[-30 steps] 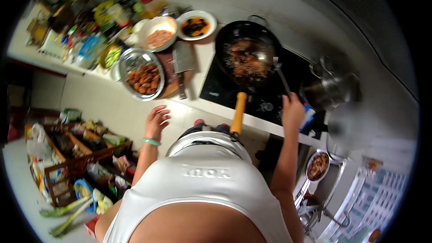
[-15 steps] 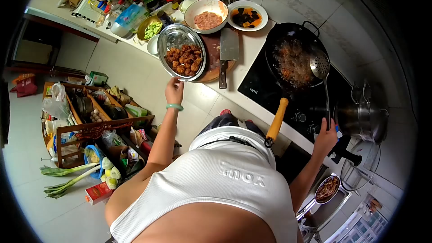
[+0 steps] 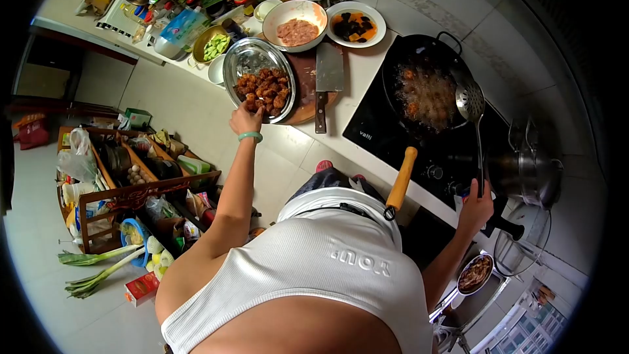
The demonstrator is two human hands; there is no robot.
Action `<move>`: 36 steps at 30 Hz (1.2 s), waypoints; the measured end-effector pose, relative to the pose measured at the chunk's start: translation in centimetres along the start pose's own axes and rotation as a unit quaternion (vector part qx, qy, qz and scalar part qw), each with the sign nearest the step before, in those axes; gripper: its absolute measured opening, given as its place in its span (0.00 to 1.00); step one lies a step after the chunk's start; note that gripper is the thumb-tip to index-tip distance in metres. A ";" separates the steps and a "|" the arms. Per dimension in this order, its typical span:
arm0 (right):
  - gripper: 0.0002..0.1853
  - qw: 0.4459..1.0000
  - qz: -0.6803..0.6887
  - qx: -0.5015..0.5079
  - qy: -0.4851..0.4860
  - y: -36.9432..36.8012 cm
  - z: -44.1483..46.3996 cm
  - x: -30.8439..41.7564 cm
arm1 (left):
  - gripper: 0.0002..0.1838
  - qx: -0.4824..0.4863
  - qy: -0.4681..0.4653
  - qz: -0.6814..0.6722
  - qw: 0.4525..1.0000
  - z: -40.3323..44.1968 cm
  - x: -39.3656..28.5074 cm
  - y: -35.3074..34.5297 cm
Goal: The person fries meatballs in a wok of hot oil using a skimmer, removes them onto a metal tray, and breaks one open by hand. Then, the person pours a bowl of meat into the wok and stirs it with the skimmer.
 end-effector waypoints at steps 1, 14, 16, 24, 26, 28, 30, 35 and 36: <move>0.17 1.000 -0.013 0.005 0.001 0.0 -0.1 0.2 | 0.20 -0.001 0.001 0.000 1.000 -0.1 0.0 0.1; 0.18 1.000 0.000 0.015 -0.007 -1.3 0.8 -1.2 | 0.16 -0.053 -0.019 -0.142 0.988 -1.3 1.3 1.3; 0.18 1.000 -0.010 0.006 0.000 -1.2 0.8 -1.1 | 0.17 -0.063 -0.024 -0.151 0.986 -1.4 1.4 1.5; 0.18 1.000 -0.016 0.008 -0.004 -1.3 0.4 -1.3 | 0.14 0.073 -0.059 -0.696 0.712 -1.8 0.1 -0.9; 0.17 1.000 -0.021 -0.013 0.009 -0.9 0.3 -0.6 | 0.19 0.151 -0.038 -0.775 0.613 -4.5 -3.2 2.2; 0.16 1.000 -0.021 0.007 -0.003 -0.9 0.2 -0.2 | 0.25 0.260 -0.082 -0.864 0.423 -7.1 -7.8 4.9; 0.15 1.000 -0.019 0.023 -0.005 -1.2 0.4 -0.4 | 0.26 0.313 -0.096 -0.863 0.384 -10.1 -11.4 9.0; 0.14 0.999 -0.007 -0.009 0.031 -0.9 0.5 -0.2 | 0.28 0.466 -0.196 -0.825 0.254 -18.1 -19.0 17.5; 0.14 0.999 0.008 -0.007 0.034 -1.0 0.5 -0.2 | 0.29 0.503 -0.221 -0.805 0.224 -19.9 -20.4 19.2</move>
Point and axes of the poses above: each hand's wrist, its own z-axis towards the middle knuckle, its own y-axis out of the back of the hand, x = y × z, the point moved 10 cm from there along z, towards the middle knuckle, and after that the axes turned 11 degrees about x, right-handed, at the moved point
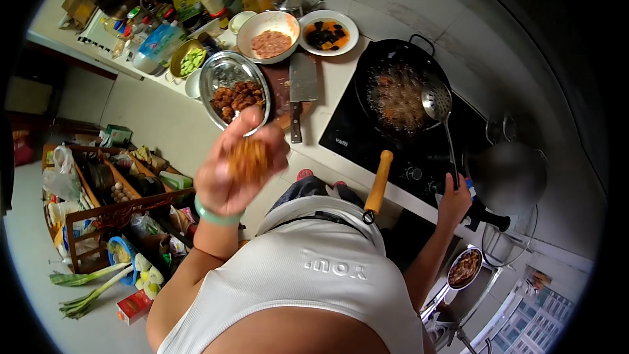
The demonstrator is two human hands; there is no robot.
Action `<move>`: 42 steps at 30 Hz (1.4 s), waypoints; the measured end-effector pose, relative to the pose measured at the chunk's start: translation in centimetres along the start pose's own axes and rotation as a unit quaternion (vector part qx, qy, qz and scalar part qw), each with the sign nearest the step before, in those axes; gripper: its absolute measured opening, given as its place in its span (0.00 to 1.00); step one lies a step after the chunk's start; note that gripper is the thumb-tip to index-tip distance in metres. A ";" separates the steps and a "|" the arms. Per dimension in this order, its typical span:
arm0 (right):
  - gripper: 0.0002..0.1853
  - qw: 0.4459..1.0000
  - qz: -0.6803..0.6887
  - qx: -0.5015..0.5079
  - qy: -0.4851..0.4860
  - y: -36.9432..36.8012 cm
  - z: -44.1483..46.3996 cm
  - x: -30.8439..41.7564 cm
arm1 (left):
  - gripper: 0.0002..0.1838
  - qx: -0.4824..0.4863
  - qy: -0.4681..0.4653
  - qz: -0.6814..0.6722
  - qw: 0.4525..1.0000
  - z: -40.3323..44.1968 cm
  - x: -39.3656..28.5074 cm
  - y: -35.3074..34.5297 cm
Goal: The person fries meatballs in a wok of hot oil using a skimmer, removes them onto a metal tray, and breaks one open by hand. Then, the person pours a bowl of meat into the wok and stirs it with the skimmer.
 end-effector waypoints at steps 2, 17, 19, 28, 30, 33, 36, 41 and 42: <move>0.14 0.999 -0.020 0.010 -0.023 0.1 0.0 0.3 | 0.31 0.101 0.023 0.026 0.994 1.0 1.4 -4.6; 0.15 0.994 -0.017 0.041 -0.097 -0.1 -0.3 -1.0 | 0.24 0.291 -0.133 -0.034 0.947 3.0 3.5 -14.3; 0.15 0.993 -0.019 0.048 -0.106 -0.1 -0.2 -1.3 | 0.23 0.258 -0.167 -0.070 0.949 3.1 2.1 -14.5; 0.14 0.998 0.006 0.033 -0.057 -0.1 -0.1 -0.2 | 0.21 0.347 -0.150 0.121 0.918 4.0 1.7 -15.0; 0.14 0.999 -0.001 0.022 -0.024 0.0 0.0 0.0 | 0.22 0.386 -0.192 0.130 0.893 3.5 1.6 -15.3; 0.15 0.999 -0.018 0.039 -0.028 0.1 0.1 0.3 | 0.20 0.363 -0.191 0.159 0.898 2.2 2.4 -14.7; 0.15 0.999 -0.037 0.019 -0.016 0.3 0.1 0.4 | 0.21 0.234 -0.144 0.117 0.954 2.2 2.7 -13.9; 0.14 0.999 -0.007 0.037 -0.035 0.0 0.2 -0.2 | 0.21 0.243 -0.182 0.097 0.948 2.3 2.5 -13.7; 0.14 0.998 -0.006 0.037 -0.041 0.1 0.1 -0.1 | 0.21 0.250 -0.184 0.092 0.946 2.3 2.4 -13.7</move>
Point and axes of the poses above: each hand's wrist, its own z-axis towards the middle knuckle, its own y-axis out of the back of the hand, x = y × z, the point moved 10 cm from there along z, towards the middle knuckle, and after that the axes turned 11 degrees about x, right-handed, at the moved point
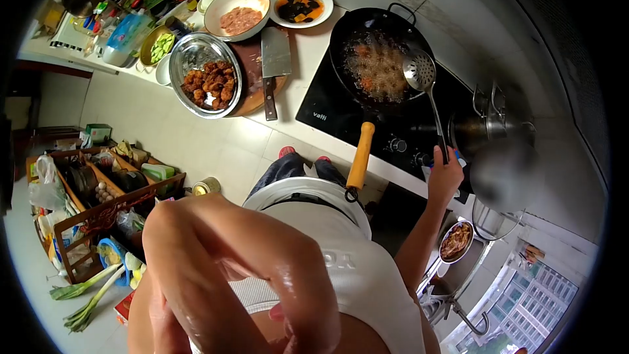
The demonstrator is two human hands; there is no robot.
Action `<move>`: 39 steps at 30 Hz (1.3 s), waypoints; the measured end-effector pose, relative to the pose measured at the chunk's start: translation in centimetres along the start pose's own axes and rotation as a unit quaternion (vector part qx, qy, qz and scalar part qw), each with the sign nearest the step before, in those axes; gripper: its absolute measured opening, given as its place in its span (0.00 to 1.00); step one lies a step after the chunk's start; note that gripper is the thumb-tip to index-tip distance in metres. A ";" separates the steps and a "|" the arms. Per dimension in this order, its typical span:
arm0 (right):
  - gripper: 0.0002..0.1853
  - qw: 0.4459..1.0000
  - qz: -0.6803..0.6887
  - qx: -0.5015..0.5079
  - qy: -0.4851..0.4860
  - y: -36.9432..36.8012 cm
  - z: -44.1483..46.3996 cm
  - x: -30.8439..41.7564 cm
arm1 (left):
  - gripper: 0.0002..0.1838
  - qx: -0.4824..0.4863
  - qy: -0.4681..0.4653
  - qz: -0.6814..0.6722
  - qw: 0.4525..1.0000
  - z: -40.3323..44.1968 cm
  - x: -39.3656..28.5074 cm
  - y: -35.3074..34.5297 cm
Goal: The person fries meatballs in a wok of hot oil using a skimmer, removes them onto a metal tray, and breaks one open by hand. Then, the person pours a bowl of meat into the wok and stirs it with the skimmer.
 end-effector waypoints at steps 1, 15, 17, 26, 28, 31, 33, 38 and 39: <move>0.14 1.000 0.000 -0.001 -0.006 0.0 -0.1 0.0 | 0.21 0.006 -0.001 -0.004 1.000 0.1 0.0 0.0; 0.16 0.999 -0.017 -0.026 0.027 0.1 -0.5 -0.7 | 0.23 0.075 0.146 -0.291 0.942 -0.5 2.1 -1.3; 0.17 0.999 -0.030 -0.025 0.014 0.0 -0.3 -1.5 | 0.24 0.057 0.163 -0.339 0.925 -1.0 2.6 -1.6; 0.16 0.999 -0.024 -0.045 0.015 -0.1 -0.5 -1.6 | 0.28 -0.006 0.165 -0.436 0.885 -2.5 3.3 -1.4; 0.16 0.998 -0.020 -0.052 0.026 0.1 -0.5 -1.3 | 0.30 -0.018 0.155 -0.442 0.883 -2.9 3.5 -1.5; 0.16 0.998 -0.030 -0.044 0.021 0.0 -0.4 -1.1 | 0.30 -0.034 0.143 -0.469 0.871 -3.4 4.1 -1.6; 0.16 0.999 -0.010 -0.028 0.013 -0.1 -0.3 -1.3 | 0.30 -0.035 0.129 -0.484 0.865 -2.7 3.0 -1.2; 0.16 0.999 -0.019 -0.028 0.001 -0.3 -0.1 -1.2 | 0.30 -0.044 0.189 -0.440 0.877 -1.7 2.1 0.4; 0.17 0.999 -0.010 -0.036 0.003 -0.2 0.0 -1.5 | 0.30 -0.018 0.178 -0.425 0.887 -1.8 2.2 0.5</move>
Point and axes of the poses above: each hand's wrist, its own z-axis towards the middle knuckle, its own y-axis out of the back of the hand, x = y × z, the point moved 10 cm from there along z, towards the middle knuckle, and after that the axes turned 11 degrees about x, right-handed, at the moved point
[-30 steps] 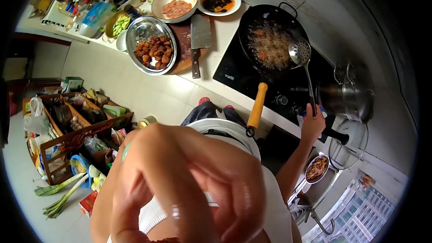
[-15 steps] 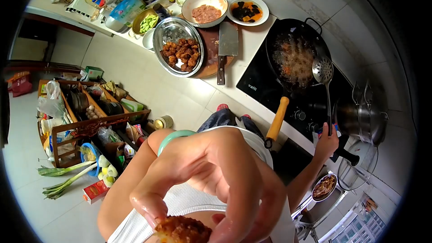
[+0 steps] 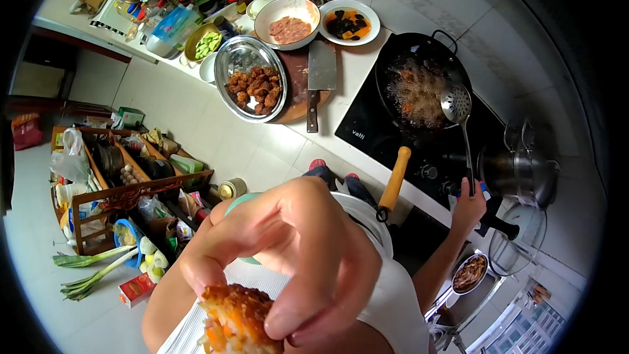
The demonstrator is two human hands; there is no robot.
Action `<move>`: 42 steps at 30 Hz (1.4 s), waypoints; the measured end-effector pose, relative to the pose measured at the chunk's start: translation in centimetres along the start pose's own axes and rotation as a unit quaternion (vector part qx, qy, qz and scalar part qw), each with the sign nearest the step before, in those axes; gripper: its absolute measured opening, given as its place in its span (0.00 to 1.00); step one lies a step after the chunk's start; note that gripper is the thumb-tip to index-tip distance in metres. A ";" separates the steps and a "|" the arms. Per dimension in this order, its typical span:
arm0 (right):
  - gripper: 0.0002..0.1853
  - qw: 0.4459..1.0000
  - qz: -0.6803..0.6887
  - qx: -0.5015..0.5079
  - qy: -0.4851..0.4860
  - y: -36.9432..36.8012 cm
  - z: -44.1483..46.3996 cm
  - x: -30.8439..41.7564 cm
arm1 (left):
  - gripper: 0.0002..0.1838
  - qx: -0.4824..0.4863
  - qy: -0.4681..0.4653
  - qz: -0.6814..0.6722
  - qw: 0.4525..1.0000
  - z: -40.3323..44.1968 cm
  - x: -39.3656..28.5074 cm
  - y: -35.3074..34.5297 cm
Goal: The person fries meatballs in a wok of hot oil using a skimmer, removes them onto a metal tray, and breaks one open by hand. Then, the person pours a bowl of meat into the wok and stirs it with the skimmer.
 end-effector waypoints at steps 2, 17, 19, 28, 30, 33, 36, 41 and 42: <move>0.17 1.000 0.002 0.016 -0.011 -0.1 0.2 -0.1 | 0.31 0.038 -0.001 0.030 0.999 0.0 0.0 -0.1; 0.14 0.999 0.002 0.042 0.007 -0.3 0.8 1.1 | 0.34 0.102 -0.042 -0.049 0.993 -0.2 -0.7 0.7; 0.14 0.999 0.019 0.041 0.009 -0.2 0.6 1.6 | 0.33 0.107 -0.039 -0.067 0.991 -0.5 -0.7 0.9; 0.14 0.996 0.019 0.068 -0.063 -0.1 0.4 1.9 | 0.28 0.022 -0.048 0.030 0.998 -2.2 -2.9 3.3; 0.14 0.996 0.012 0.067 -0.059 -0.1 0.5 1.9 | 0.27 -0.064 -0.071 0.159 0.983 -4.1 -4.9 5.2; 0.13 0.998 -0.001 0.053 -0.032 0.2 0.5 2.4 | 0.27 -0.271 -0.068 0.322 0.904 -7.2 -7.8 7.8; 0.14 0.998 0.004 0.055 -0.022 -0.2 0.7 2.2 | 0.26 -0.344 -0.101 0.351 0.865 -10.2 -9.5 9.2; 0.14 0.999 -0.001 0.040 -0.004 -0.6 0.7 1.7 | 0.25 -0.377 -0.115 0.388 0.833 -11.7 -10.5 10.3; 0.15 0.999 -0.002 0.034 0.008 -0.6 0.7 1.7 | 0.25 -0.389 -0.115 0.407 0.818 -12.0 -10.6 10.5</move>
Point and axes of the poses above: each hand's wrist, its own z-axis towards the middle knuckle, its own y-axis out of the back of the hand, x = y × z, the point moved 10 cm from there along z, towards the middle knuckle, and after that the axes turned 11 degrees about x, right-handed, at the moved point
